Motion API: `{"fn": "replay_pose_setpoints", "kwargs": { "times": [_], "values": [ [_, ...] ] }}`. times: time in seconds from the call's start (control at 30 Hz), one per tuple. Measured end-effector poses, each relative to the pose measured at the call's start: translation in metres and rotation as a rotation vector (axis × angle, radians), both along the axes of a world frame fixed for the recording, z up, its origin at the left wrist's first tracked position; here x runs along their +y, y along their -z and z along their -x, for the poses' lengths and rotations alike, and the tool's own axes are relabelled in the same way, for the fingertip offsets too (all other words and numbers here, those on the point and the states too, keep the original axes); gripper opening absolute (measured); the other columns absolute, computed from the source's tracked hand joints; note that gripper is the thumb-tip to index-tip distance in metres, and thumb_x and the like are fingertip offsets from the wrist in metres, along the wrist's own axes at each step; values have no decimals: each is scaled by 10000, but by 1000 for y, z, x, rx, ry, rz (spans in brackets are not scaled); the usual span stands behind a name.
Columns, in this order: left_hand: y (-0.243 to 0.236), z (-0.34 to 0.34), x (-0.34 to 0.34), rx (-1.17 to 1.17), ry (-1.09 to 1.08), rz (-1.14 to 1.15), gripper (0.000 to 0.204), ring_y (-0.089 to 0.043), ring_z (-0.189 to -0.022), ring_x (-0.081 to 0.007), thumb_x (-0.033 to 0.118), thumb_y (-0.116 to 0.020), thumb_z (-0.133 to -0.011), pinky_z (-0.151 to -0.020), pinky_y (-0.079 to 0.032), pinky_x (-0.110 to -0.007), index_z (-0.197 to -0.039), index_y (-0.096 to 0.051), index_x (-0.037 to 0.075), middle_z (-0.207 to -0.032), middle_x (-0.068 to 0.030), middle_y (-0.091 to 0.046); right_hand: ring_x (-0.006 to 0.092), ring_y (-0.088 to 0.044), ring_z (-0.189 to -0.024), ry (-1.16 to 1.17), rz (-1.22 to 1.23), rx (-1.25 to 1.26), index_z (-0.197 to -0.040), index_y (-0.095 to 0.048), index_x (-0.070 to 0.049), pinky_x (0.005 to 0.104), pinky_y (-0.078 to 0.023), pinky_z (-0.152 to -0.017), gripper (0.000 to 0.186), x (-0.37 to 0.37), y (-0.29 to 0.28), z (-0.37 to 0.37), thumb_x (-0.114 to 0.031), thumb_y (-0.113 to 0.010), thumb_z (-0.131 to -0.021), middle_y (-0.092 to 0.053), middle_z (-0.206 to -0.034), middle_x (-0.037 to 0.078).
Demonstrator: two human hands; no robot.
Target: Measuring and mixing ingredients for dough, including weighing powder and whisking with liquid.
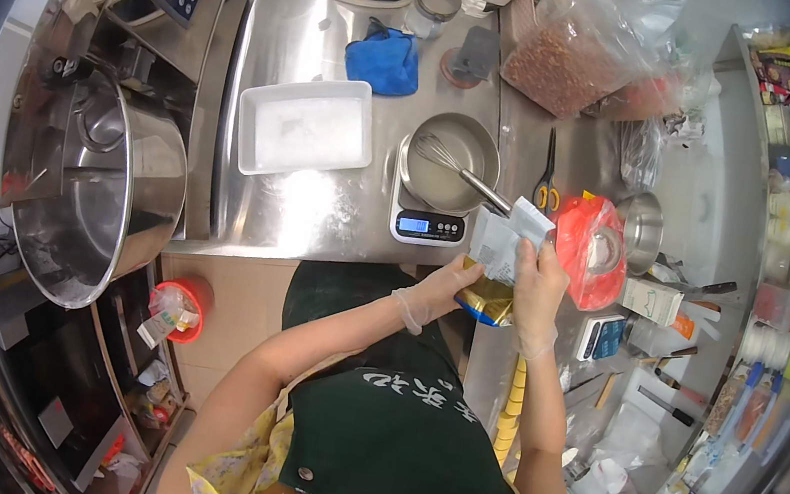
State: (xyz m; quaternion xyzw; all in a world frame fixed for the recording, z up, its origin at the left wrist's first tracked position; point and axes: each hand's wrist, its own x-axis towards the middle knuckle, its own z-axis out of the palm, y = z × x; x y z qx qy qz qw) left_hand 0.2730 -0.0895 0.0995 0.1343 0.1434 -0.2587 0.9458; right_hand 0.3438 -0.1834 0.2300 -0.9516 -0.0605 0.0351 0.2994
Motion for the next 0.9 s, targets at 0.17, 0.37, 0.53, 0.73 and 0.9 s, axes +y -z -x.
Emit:
{"fn": "replay_pose_setpoints", "kwargs": {
  "times": [0.17, 0.37, 0.53, 0.73, 0.9],
  "values": [
    [8, 4, 0, -32, -36, 203, 473, -480, -1235, -217, 339, -481, -984, -1011, -414, -443, -1375, -318, 127, -1332, -56, -473, 398, -542, -572, -131, 189, -140, -784, -534, 27, 429, -417, -528, 226, 19, 5, -11, -157, -597, -899, -532, -633, 238],
    [10, 5, 3, -57, -27, 380, 482, -440, -1289, -246, 357, -443, -990, -1070, -355, -484, -1405, -325, 141, -1394, -55, -438, 442, -544, -608, -181, 312, -154, -741, -514, 5, 466, -404, -514, 235, 39, 3, -19, -152, -618, -882, -537, -613, 239],
    [6, 5, 7, -6, -24, 416, 482, -423, -1300, -265, 362, -423, -995, -1086, -333, -501, -1402, -326, 122, -1393, -74, -435, 442, -557, -618, -237, 355, -132, -733, -504, -1, 476, -411, -512, 240, 49, 0, -25, -153, -622, -877, -542, -617, 247],
    [5, 3, 8, 48, 4, 486, 488, -416, -1304, -272, 367, -406, -1000, -1097, -315, -504, -1394, -341, 87, -1396, -90, -439, 439, -572, -626, -241, 443, -93, -732, -507, -4, 482, -426, -512, 245, 58, -3, -30, -166, -627, -873, -553, -616, 246],
    [4, 3, 10, 64, 15, 467, 504, -417, -1304, -264, 377, -419, -992, -1099, -311, -496, -1403, -340, 96, -1395, -77, -444, 434, -575, -623, -250, 450, -93, -728, -513, -6, 479, -430, -513, 244, 59, -3, -30, -166, -632, -869, -557, -615, 242]
  ]
}}
